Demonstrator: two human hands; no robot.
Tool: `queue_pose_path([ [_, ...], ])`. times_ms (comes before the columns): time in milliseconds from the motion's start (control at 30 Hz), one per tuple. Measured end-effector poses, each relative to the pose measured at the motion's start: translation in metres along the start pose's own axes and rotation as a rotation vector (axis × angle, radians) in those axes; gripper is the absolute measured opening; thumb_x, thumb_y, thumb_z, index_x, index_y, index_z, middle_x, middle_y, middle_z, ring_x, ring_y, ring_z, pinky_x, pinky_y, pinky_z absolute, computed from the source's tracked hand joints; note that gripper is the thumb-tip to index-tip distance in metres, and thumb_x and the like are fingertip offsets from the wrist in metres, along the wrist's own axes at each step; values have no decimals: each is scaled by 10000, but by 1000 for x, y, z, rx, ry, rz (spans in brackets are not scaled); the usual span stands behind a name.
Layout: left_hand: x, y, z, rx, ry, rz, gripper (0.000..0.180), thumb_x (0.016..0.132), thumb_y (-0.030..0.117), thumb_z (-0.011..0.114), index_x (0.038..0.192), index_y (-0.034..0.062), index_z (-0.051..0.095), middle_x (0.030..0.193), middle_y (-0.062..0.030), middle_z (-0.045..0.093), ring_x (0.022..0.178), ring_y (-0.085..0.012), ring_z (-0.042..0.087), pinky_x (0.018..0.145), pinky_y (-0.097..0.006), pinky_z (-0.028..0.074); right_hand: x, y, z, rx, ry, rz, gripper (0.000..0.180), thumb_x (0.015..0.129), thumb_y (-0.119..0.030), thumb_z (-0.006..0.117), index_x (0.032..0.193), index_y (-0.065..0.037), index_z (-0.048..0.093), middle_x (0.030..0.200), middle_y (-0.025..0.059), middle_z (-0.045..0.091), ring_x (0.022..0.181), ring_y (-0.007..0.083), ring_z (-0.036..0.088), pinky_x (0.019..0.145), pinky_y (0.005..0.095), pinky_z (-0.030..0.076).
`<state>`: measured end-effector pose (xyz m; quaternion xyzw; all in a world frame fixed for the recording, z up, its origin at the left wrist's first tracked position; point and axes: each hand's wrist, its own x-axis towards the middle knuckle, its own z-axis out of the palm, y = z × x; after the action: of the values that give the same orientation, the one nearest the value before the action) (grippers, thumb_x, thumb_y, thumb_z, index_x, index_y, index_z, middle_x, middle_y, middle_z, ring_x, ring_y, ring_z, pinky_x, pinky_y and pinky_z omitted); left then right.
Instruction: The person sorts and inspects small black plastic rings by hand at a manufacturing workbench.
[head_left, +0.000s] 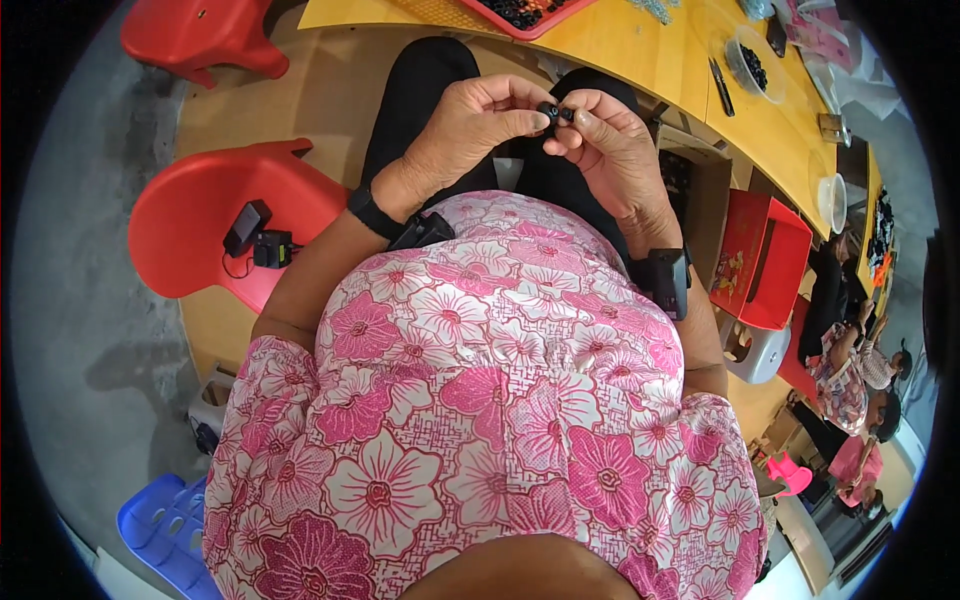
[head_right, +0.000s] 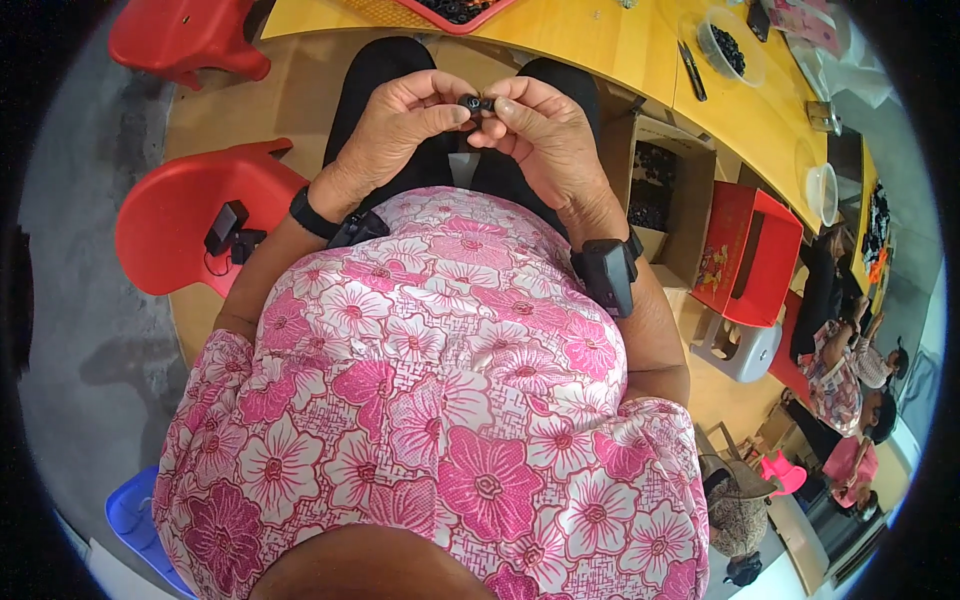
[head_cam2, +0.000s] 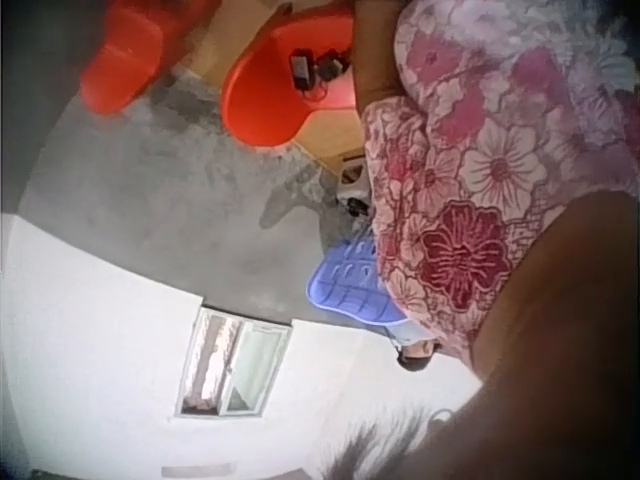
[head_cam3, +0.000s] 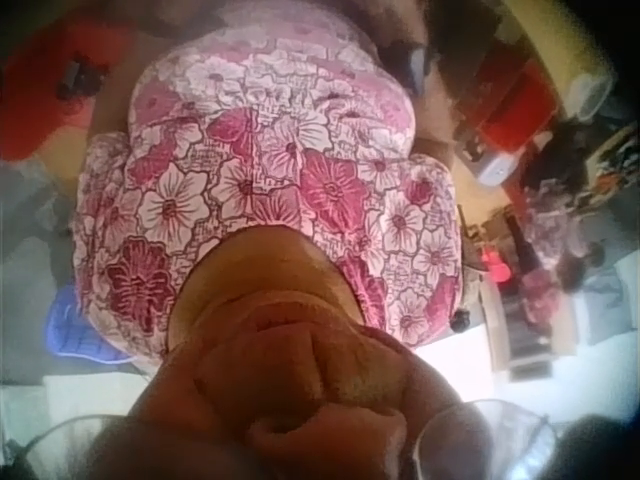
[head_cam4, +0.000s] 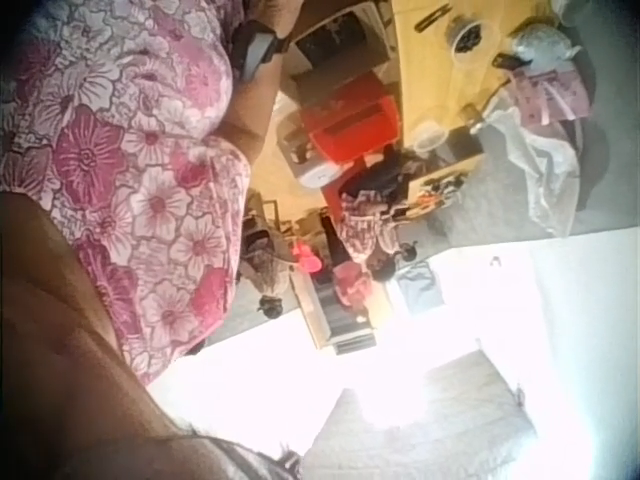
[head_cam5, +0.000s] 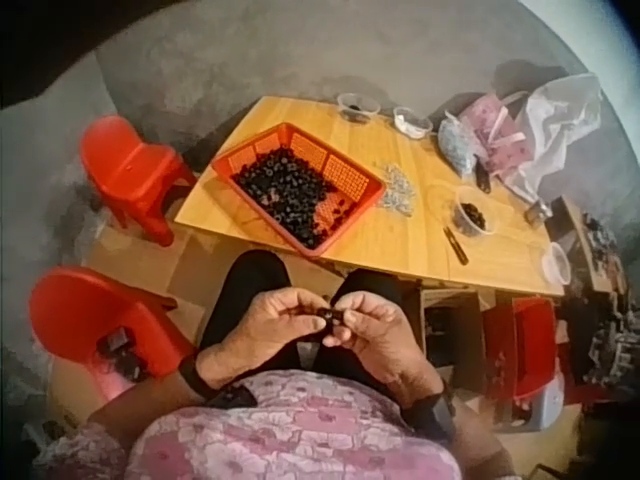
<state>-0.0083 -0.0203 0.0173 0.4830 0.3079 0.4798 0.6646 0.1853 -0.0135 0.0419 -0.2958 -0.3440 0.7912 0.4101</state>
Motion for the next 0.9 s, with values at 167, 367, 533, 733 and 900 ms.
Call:
queue_pose_path([
  [167,-2,-2,-4,-34,25,6,209,865,51,621,1058,-29,612,932,-61,653,846,-101,631,776,-216,518,4,4,1,20,-24,-16,137,907,-40,539,1030,5,580,823,57,595,748,136,605,792,352,562],
  [367,-4,-2,-7,-54,13,-20,190,859,61,631,1038,2,600,930,-38,630,864,-107,608,807,-237,499,5,6,7,14,16,-46,139,878,-2,560,1015,-3,582,831,55,599,770,139,604,794,350,558],
  [533,-2,-4,-6,-40,8,-10,186,863,49,620,1039,-4,595,924,-49,638,856,-116,619,801,-242,503,5,5,5,9,22,-85,136,860,21,569,993,-7,580,858,68,614,774,150,616,780,331,554],
  [733,1,-5,-4,-96,-15,-15,201,854,26,624,1043,-42,604,921,-78,654,849,-124,642,789,-229,522,4,3,6,5,50,-107,156,834,46,592,981,-4,578,880,79,627,804,169,636,778,311,549],
  [900,0,-2,-3,-38,-10,3,199,858,43,626,1042,-27,601,918,-67,650,859,-126,635,795,-238,515,5,3,5,-13,64,-133,189,810,71,612,981,-2,582,887,77,630,808,172,640,775,303,548],
])
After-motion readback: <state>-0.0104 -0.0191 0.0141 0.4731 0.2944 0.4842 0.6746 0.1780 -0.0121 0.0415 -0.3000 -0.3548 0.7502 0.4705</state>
